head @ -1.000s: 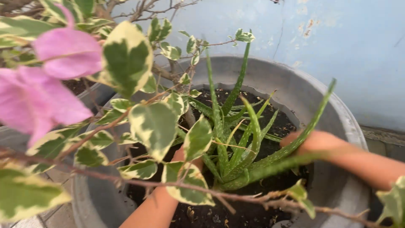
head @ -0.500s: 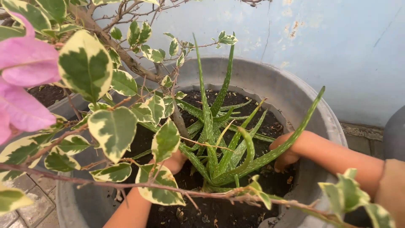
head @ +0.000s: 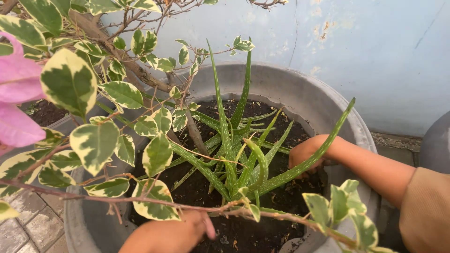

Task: Picking up dead leaves and plant debris from potted plants and garden beds.

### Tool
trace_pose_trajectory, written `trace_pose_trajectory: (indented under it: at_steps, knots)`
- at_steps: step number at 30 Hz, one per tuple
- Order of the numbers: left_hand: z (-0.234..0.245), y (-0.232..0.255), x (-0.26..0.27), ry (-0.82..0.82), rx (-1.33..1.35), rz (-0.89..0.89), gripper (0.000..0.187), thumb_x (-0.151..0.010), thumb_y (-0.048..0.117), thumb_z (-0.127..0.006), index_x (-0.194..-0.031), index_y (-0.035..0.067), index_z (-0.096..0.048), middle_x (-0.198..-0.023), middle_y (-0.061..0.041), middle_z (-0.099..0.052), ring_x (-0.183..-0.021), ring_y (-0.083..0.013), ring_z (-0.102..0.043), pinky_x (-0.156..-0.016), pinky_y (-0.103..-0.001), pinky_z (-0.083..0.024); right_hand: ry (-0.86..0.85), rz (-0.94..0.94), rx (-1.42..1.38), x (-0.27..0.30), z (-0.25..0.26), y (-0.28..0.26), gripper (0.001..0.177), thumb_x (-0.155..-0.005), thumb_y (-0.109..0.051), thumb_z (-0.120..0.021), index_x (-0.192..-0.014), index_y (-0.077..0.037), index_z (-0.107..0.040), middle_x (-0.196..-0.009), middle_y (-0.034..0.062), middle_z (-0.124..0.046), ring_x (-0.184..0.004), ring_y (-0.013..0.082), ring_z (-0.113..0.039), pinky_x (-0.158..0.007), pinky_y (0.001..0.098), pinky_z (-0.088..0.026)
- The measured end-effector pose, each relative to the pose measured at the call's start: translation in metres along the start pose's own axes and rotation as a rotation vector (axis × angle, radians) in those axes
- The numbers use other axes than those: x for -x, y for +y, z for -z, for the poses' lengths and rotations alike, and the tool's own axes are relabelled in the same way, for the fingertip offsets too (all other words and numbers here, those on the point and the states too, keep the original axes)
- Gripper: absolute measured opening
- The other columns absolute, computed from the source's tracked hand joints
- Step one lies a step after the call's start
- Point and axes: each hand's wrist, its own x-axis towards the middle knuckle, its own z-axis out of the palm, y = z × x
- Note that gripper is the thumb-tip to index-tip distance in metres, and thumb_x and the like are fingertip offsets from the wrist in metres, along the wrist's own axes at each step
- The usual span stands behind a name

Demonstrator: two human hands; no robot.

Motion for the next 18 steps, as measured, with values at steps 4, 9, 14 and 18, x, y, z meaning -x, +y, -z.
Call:
trace_pose_trajectory:
  at_steps: [4,9,14,18]
  knots:
    - [-0.019,0.045,-0.001,-0.377,0.145,-0.161,0.034,-0.103,0.031,-0.044,-0.108,0.009,-0.07,-0.108,-0.008,-0.073,-0.108,-0.0213,-0.068,-0.1,-0.034,-0.05,-0.024,-0.032,-0.039,0.013,-0.006,-0.007,0.022,-0.091,-0.029,-0.063,-0.085,-0.009,-0.069,-0.065,0.0002,-0.053,-0.058,0.0171,-0.047,-0.048,0.0364,-0.036]
    - [-0.057,0.101,-0.036,-0.567,0.04,-0.163,0.051,-0.105,0.047,-0.046,-0.115,0.003,-0.069,-0.106,-0.018,-0.072,-0.103,-0.0285,-0.067,-0.097,-0.041,-0.048,-0.004,-0.06,0.003,0.02,-0.015,-0.014,0.046,-0.099,-0.049,-0.058,-0.09,-0.007,-0.073,-0.066,0.0031,-0.053,-0.058,0.0213,-0.047,-0.049,0.0374,-0.037]
    - [-0.102,0.131,-0.074,-0.454,0.17,-0.155,0.038,-0.087,0.012,-0.05,-0.112,0.008,-0.078,-0.108,-0.012,-0.076,-0.092,-0.0272,-0.07,-0.08,-0.043,-0.056,0.217,0.18,0.336,-0.006,-0.025,-0.003,0.042,-0.088,-0.035,-0.065,-0.119,-0.007,-0.071,-0.107,0.0161,-0.075,-0.096,0.0321,-0.073,-0.081,0.0428,-0.058]
    - [-0.092,0.128,-0.095,-0.129,0.207,-0.358,0.028,-0.099,0.024,-0.057,-0.111,0.006,-0.074,-0.105,-0.015,-0.075,-0.091,-0.0262,-0.069,-0.077,-0.041,-0.053,0.707,0.623,-0.046,-0.049,-0.041,0.083,0.045,-0.083,-0.04,-0.08,-0.117,-0.012,-0.078,-0.121,0.0131,-0.075,-0.107,0.0296,-0.069,-0.083,0.0438,-0.052]
